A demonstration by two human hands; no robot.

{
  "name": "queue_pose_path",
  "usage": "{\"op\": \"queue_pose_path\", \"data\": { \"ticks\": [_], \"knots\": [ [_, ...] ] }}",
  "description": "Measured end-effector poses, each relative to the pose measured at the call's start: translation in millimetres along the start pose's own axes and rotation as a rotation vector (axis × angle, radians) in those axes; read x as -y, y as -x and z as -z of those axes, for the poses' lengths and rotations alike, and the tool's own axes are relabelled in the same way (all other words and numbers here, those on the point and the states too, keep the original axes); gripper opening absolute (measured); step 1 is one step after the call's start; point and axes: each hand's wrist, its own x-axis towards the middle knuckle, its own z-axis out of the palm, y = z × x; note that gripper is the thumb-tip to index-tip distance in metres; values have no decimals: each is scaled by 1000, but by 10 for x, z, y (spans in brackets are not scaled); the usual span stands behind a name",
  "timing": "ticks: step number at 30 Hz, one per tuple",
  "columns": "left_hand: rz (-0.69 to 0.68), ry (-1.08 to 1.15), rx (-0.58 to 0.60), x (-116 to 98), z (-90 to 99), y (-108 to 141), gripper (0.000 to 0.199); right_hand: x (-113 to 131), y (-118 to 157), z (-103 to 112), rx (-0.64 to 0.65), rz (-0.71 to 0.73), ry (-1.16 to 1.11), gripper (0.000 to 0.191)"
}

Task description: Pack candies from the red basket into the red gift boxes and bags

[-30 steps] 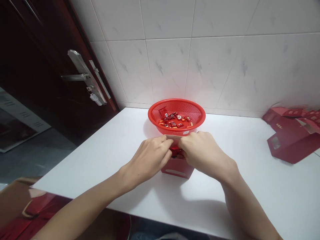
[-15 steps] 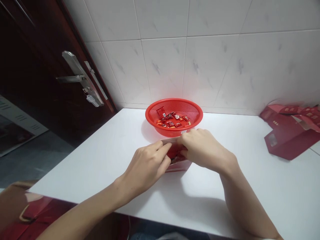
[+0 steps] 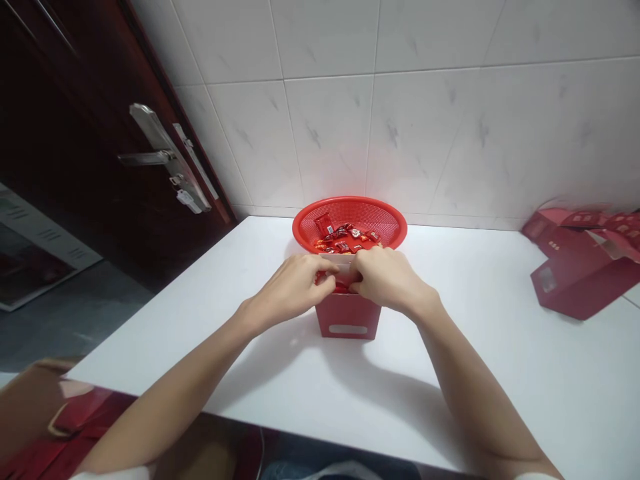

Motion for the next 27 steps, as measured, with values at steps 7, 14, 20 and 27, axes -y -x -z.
{"op": "queue_pose_path", "data": {
  "ticks": [7, 14, 20, 27],
  "knots": [
    [-6, -48, 25, -80, 97, -90, 24, -50, -37, -42, -65, -21, -65, 9],
    [-54, -1, 126, -127, 134, -290, 19, -68, -138, -104, -108, -59, -129, 6],
    [26, -17, 356, -149, 165, -457, 17, -196, -75, -21, -126, 13, -347, 20],
    [15, 4, 454, -182, 207, -491, 24, -311, 31, 121, -241, 173, -838, 13]
  ]
}}
